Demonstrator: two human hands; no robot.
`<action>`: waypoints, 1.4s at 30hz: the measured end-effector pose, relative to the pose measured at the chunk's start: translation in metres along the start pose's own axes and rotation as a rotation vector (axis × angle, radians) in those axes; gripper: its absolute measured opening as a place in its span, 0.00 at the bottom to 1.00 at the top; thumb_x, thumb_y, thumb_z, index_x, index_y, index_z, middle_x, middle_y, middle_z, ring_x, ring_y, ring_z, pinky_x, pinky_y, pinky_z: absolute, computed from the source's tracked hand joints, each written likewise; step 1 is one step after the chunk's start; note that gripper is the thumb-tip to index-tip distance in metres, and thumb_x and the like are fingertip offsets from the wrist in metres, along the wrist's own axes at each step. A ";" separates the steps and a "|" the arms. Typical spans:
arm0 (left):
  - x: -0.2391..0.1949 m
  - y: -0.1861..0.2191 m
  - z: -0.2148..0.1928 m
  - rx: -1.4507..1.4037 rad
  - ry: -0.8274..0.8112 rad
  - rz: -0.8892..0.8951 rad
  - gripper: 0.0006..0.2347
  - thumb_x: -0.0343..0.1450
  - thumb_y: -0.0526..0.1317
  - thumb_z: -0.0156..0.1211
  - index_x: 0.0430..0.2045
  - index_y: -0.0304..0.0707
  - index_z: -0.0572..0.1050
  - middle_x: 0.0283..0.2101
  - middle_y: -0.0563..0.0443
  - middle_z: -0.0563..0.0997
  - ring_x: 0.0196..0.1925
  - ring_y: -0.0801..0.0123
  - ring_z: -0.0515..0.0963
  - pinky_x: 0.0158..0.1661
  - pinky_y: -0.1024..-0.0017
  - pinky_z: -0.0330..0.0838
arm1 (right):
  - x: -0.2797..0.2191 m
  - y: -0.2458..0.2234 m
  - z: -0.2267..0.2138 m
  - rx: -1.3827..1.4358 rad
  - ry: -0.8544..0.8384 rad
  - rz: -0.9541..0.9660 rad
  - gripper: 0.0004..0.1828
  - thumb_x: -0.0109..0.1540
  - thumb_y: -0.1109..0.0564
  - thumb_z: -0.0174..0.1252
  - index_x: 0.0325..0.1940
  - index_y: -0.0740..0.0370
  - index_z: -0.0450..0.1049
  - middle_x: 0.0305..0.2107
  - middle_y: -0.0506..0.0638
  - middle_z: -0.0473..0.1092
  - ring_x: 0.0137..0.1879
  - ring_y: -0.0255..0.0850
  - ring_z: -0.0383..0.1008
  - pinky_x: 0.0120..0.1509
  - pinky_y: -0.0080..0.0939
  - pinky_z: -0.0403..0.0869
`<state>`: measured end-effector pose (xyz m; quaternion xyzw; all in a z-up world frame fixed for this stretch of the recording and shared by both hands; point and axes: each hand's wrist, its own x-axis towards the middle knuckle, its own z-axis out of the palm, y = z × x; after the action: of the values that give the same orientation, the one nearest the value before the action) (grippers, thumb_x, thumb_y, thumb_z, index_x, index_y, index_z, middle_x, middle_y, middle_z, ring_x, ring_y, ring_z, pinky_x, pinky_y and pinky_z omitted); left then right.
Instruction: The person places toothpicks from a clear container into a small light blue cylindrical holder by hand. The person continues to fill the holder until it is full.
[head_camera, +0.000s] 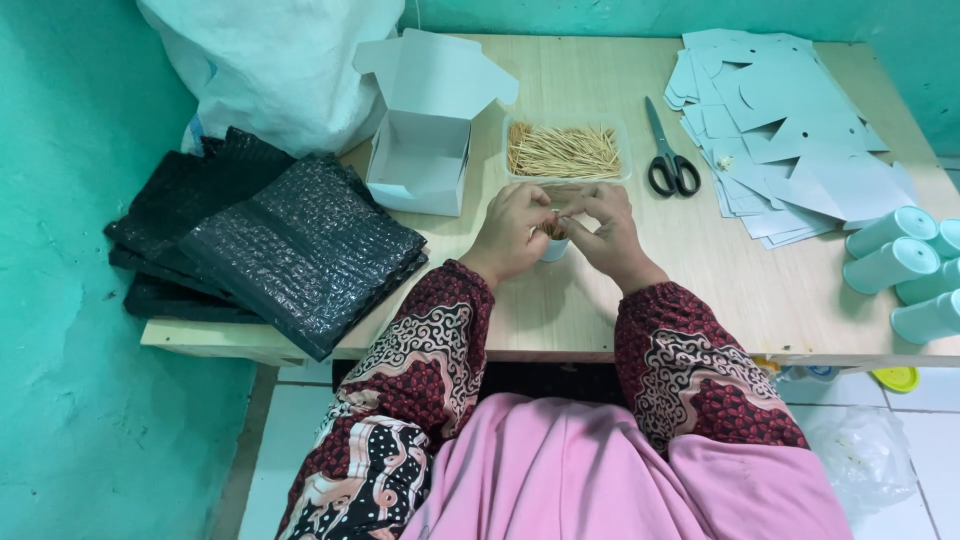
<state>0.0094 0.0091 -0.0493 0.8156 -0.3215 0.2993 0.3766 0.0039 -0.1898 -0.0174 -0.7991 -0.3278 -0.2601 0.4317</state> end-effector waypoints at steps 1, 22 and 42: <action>-0.001 0.000 0.000 -0.001 0.003 -0.001 0.08 0.60 0.34 0.56 0.27 0.47 0.80 0.42 0.53 0.74 0.51 0.51 0.76 0.52 0.58 0.71 | 0.000 0.000 0.000 -0.001 -0.002 -0.001 0.07 0.60 0.61 0.71 0.39 0.51 0.83 0.33 0.45 0.68 0.45 0.44 0.66 0.55 0.45 0.66; -0.010 -0.002 -0.004 0.011 0.026 -0.055 0.13 0.63 0.32 0.53 0.35 0.51 0.82 0.43 0.57 0.73 0.56 0.55 0.75 0.52 0.60 0.70 | -0.014 -0.004 0.000 0.029 -0.018 0.067 0.07 0.66 0.58 0.61 0.46 0.51 0.83 0.37 0.47 0.68 0.49 0.45 0.64 0.60 0.48 0.63; -0.012 -0.001 -0.002 0.119 0.038 0.133 0.12 0.63 0.32 0.54 0.32 0.56 0.80 0.49 0.57 0.71 0.59 0.57 0.72 0.53 0.62 0.66 | -0.031 0.020 0.001 -0.109 -0.069 0.058 0.14 0.67 0.56 0.55 0.55 0.46 0.80 0.50 0.53 0.68 0.59 0.53 0.63 0.69 0.56 0.59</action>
<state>0.0027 0.0144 -0.0575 0.8077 -0.3493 0.3575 0.3128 -0.0015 -0.2066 -0.0496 -0.8391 -0.3045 -0.2374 0.3832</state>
